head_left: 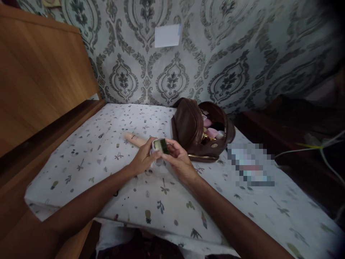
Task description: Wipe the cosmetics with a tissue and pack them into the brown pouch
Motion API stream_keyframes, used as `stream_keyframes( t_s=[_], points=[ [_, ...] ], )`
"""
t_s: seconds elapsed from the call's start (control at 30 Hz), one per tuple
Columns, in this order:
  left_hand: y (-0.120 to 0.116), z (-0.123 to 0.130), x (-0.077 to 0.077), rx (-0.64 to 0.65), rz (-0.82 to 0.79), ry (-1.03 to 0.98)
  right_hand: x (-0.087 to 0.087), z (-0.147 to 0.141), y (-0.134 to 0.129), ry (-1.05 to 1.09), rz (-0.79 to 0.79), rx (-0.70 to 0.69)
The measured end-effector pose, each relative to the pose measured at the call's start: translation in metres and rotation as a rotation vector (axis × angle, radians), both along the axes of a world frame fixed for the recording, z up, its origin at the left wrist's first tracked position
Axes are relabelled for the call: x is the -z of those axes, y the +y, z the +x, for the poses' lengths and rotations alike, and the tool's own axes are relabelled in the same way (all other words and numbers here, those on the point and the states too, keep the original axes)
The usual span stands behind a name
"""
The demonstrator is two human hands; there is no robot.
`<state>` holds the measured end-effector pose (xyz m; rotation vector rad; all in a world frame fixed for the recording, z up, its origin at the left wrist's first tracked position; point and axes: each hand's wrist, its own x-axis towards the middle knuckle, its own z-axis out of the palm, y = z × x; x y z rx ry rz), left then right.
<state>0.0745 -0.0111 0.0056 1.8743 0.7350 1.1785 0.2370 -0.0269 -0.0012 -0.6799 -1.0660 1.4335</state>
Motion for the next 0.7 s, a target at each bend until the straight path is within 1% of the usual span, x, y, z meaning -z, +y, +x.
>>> stream_keyframes(
  t_s=[0.1,0.2,0.37,0.43,0.6,0.7],
  points=[
    [0.0008,-0.0021,-0.0034,0.007,0.015,0.028,-0.0004,0.0020,-0.0011,-0.110,0.053,0.029],
    [0.0000,-0.0030,-0.0068,-0.034,0.018,0.064,0.0009,0.0033,-0.0006,-0.167,0.078,0.079],
    [0.0005,-0.0021,-0.0035,-0.077,-0.022,0.089,0.0043,0.0029,0.0015,-0.201,0.116,0.133],
    [0.0012,-0.0010,-0.0009,-0.079,-0.049,0.073,0.0035,0.0030,0.0008,-0.230,0.163,0.173],
    [-0.0005,0.0021,0.0007,-0.016,-0.123,0.054,-0.0018,0.0034,-0.0035,-0.336,0.297,0.307],
    [-0.0026,0.0026,-0.0020,-0.060,-0.114,0.094,-0.0035,0.0022,-0.0063,-0.371,0.310,0.375]
  ],
)
